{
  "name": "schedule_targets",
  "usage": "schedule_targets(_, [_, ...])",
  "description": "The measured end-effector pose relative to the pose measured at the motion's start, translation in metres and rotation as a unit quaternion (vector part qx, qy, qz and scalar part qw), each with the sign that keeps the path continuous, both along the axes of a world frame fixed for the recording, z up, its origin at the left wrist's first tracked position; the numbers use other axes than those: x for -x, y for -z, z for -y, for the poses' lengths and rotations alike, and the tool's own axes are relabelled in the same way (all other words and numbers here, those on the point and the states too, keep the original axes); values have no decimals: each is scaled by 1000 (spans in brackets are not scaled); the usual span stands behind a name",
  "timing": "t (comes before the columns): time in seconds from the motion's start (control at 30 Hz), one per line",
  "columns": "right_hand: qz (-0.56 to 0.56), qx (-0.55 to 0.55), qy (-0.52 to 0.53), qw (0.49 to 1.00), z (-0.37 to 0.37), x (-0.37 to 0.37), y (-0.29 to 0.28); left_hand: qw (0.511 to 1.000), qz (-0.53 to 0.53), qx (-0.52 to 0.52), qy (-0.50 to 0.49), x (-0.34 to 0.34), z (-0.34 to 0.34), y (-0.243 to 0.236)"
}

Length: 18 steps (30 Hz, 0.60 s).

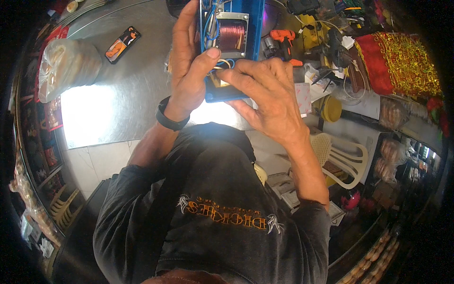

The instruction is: The person handles bread rolls and plastic bags, then opens a blue electronic device and uses a screwdriver to adjust internal components. The person manipulates wires and small parts inside the device.

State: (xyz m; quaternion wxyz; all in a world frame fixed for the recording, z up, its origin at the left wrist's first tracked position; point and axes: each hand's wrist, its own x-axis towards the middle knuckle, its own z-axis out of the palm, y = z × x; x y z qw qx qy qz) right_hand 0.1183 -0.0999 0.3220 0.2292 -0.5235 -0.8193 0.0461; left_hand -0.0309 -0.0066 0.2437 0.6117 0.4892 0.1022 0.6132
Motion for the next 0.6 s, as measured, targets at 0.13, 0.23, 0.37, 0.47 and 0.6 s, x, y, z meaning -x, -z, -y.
schedule_targets(0.13, [-3,0,4,1000,-1,1,-1,1000,-8,-10,-7,-1,-5,1])
schedule_targets(0.23, [-4,4,2,1000,-2,0,0,1000,-7,6,0,-2,-7,6])
schedule_targets(0.37, [15,2,-5,1000,-2,1,0,1000,-12,-22,16,1,-15,20])
schedule_targets(0.47, [-50,-34,-5,998,-3,2,0,994,64,93,-16,-7,-2,2])
schedule_targets(0.6, [-338,-11,98,936,3,-13,28,976,100,160,109,10,3,1])
